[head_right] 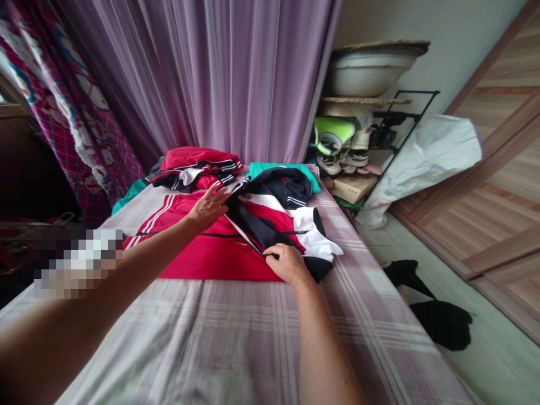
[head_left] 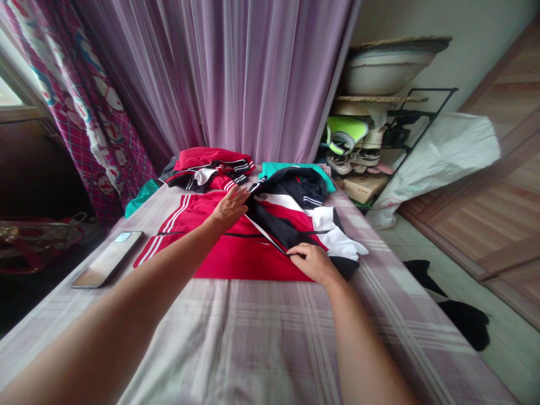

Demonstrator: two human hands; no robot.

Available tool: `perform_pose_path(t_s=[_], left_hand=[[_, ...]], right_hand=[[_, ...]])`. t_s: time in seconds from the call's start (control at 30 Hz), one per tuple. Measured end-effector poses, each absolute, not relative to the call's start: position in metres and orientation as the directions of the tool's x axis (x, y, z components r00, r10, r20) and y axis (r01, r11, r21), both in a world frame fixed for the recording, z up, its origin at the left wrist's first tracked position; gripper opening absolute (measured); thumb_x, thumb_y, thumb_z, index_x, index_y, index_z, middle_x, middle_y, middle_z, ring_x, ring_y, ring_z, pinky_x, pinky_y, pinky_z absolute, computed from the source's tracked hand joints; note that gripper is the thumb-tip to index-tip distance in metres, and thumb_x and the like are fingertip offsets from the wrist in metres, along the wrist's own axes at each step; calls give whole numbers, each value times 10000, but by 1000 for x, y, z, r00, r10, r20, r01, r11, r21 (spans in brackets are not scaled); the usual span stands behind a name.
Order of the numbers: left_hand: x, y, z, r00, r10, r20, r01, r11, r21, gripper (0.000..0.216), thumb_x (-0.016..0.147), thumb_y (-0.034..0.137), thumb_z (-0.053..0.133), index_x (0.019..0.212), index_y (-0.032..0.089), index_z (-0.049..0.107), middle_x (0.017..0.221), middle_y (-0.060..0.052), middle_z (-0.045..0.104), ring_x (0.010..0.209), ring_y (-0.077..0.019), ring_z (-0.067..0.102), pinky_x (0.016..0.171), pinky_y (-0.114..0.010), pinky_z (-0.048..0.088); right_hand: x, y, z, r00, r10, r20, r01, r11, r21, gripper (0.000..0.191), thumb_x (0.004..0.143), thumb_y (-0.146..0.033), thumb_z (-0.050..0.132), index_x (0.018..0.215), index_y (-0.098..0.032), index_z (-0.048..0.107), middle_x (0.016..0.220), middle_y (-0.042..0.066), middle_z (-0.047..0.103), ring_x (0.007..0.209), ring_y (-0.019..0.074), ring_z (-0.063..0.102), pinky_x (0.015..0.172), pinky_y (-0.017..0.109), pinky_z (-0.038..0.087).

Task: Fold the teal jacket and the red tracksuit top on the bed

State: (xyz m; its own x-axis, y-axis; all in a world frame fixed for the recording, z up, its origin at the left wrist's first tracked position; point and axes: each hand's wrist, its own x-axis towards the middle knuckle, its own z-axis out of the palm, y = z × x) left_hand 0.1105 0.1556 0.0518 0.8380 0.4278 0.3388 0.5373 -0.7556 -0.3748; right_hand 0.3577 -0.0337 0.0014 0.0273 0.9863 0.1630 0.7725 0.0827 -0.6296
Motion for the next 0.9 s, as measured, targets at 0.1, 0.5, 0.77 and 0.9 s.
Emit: perform_pose_path(t_s=[0.1,0.5,0.77,0.9], left_hand=[[81,154,58,808,487,331,583,-740,-334,269,943,117,449,888,175,705,1400,-93,598,1460,-270,370,1227,-567,201],[13,140,39,673,630,387,733,-636,-240,302,864,88,533,978,275,740,1334,-71,649,1436,-278,410,1204,-645,216],[-6,134,34,578,691,434,808,-559,-184,342,857,87,532,1020,286,757,1410,-100,599,1448,-321,382,1201,-672,196],[-11,136,34,518,724,455,853,-476,-213,261,838,123,554,946,256,752,1382,-105,616,1429,-343,394,1175,-712,203]], right_hand=[[362,-35,4,26,990,136,765,68,-641,264,772,-159,592,851,-283,811,955,1,789,942,206,716,894,322,539],[372,-45,20,118,993,19,736,-74,-673,267,768,-202,583,886,-242,818,924,21,798,881,217,736,847,311,557],[375,-45,13,105,993,62,720,-33,-693,245,782,-230,595,893,-255,812,946,16,798,892,211,735,859,317,557],[377,-46,13,110,993,51,728,-46,-684,242,793,-229,593,903,-254,808,964,22,796,904,210,736,876,323,552]])
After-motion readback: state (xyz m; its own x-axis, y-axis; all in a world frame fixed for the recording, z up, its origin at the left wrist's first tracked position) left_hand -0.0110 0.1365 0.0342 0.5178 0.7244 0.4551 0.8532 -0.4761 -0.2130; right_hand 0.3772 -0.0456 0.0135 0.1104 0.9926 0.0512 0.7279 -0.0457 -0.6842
